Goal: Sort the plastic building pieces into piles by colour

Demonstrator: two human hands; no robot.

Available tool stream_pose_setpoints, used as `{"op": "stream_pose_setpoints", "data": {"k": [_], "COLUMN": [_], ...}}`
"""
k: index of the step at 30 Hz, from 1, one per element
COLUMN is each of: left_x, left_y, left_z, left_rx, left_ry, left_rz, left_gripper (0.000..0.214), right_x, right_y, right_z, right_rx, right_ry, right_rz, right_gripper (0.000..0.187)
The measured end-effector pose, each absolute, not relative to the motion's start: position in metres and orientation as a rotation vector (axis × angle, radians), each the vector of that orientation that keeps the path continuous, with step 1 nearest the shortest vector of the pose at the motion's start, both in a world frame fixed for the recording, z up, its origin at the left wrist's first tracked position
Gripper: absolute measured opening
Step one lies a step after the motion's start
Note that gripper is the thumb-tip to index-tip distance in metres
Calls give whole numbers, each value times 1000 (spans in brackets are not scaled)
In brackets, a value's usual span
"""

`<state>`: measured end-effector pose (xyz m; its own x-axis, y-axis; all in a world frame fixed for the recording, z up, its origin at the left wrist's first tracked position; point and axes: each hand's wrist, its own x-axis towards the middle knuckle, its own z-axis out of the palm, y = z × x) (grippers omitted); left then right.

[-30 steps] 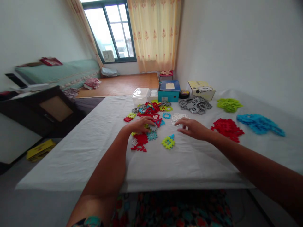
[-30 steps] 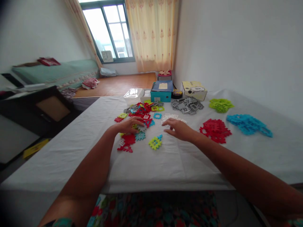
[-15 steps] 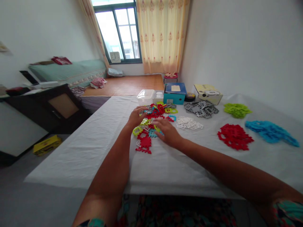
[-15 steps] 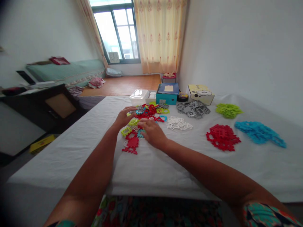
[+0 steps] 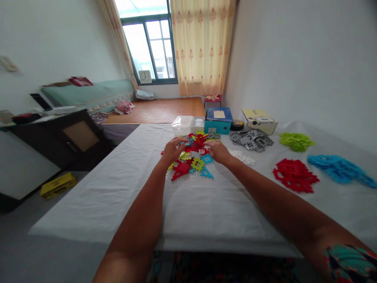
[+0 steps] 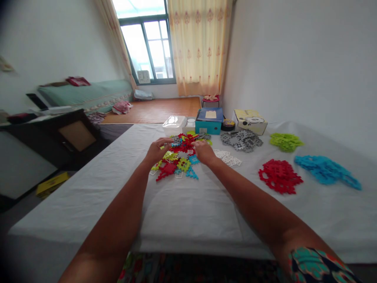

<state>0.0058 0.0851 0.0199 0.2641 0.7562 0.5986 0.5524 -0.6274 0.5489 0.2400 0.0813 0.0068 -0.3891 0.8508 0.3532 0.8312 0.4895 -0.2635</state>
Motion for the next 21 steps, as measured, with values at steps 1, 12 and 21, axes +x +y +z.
{"op": "stream_pose_setpoints", "data": {"k": [1, 12, 21], "left_x": [11, 48, 37], "left_y": [83, 67, 74], "left_z": [19, -3, -4], "left_rx": [2339, 2720, 2727], "left_ry": [1134, 852, 1395], "left_rz": [1225, 437, 644], "left_gripper": [21, 18, 24], "right_x": [249, 260, 246], "right_y": [85, 107, 86], "right_z": [7, -5, -30], "right_rx": [-1473, -1417, -1343], "right_ry": [-2286, -2176, -2377], "right_rz": [64, 262, 80], "right_gripper": [27, 30, 32]}}
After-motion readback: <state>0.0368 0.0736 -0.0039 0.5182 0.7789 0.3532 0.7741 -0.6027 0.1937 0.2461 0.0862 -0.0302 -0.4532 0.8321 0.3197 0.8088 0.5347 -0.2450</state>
